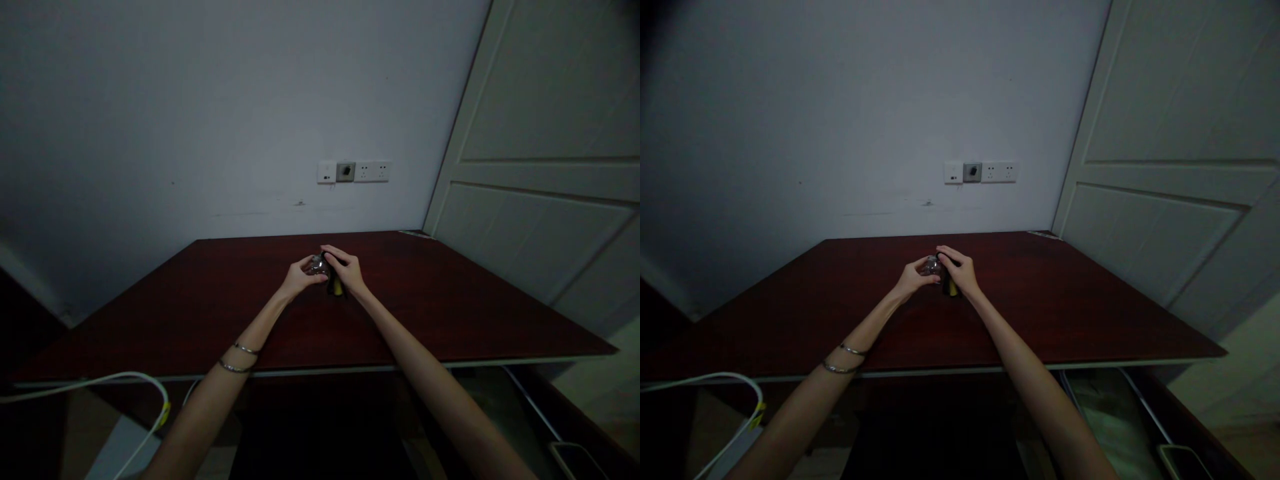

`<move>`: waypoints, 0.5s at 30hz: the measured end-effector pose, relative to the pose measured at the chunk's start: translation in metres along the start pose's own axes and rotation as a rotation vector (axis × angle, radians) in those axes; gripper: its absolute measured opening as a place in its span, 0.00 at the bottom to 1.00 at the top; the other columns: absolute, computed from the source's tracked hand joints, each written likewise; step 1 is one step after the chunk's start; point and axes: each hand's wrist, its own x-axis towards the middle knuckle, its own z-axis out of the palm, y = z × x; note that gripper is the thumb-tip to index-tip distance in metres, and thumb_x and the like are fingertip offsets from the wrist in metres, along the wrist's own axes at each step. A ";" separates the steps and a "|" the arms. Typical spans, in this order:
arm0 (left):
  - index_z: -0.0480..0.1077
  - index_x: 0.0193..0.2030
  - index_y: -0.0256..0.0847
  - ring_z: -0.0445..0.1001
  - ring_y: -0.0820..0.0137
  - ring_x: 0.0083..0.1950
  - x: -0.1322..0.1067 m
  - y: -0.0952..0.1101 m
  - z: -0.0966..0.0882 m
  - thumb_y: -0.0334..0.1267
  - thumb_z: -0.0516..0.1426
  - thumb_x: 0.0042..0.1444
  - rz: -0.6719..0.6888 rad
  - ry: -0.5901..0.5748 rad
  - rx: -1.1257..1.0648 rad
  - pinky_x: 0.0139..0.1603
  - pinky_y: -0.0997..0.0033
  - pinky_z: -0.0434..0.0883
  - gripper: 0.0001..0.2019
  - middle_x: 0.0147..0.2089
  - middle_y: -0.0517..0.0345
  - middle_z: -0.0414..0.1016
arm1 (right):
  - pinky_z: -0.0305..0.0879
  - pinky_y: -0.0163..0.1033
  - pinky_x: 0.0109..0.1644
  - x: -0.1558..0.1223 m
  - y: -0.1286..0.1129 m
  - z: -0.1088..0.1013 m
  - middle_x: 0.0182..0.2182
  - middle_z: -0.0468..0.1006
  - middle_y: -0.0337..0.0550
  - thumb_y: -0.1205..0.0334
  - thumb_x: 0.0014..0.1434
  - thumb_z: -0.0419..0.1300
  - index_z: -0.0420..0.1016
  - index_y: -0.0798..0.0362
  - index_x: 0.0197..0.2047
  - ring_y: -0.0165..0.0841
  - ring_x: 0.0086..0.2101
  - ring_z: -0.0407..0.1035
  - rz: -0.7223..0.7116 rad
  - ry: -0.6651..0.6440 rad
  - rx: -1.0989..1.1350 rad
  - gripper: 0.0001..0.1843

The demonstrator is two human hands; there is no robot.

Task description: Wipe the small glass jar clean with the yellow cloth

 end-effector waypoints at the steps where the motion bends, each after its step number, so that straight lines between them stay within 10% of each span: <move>1: 0.68 0.49 0.32 0.72 0.62 0.47 0.000 0.000 0.000 0.32 0.68 0.28 -0.008 -0.010 -0.001 0.52 0.58 0.66 0.35 0.49 0.46 0.73 | 0.59 0.44 0.58 0.000 0.001 0.000 0.44 0.77 0.41 0.55 0.54 0.58 0.77 0.48 0.42 0.36 0.49 0.69 0.026 0.009 0.008 0.14; 10: 0.69 0.48 0.32 0.72 0.63 0.46 0.002 0.003 -0.001 0.34 0.68 0.30 0.020 -0.044 -0.018 0.51 0.62 0.67 0.33 0.48 0.47 0.74 | 0.64 0.45 0.52 0.007 0.018 -0.002 0.41 0.78 0.49 0.52 0.50 0.60 0.77 0.56 0.41 0.39 0.44 0.72 0.221 0.261 0.099 0.19; 15: 0.72 0.45 0.35 0.73 0.67 0.39 0.003 0.004 -0.004 0.41 0.66 0.35 -0.049 0.037 -0.034 0.39 0.70 0.70 0.27 0.42 0.50 0.76 | 0.62 0.44 0.54 0.006 0.013 -0.003 0.43 0.78 0.46 0.51 0.53 0.58 0.77 0.53 0.42 0.37 0.45 0.70 0.154 0.052 0.039 0.18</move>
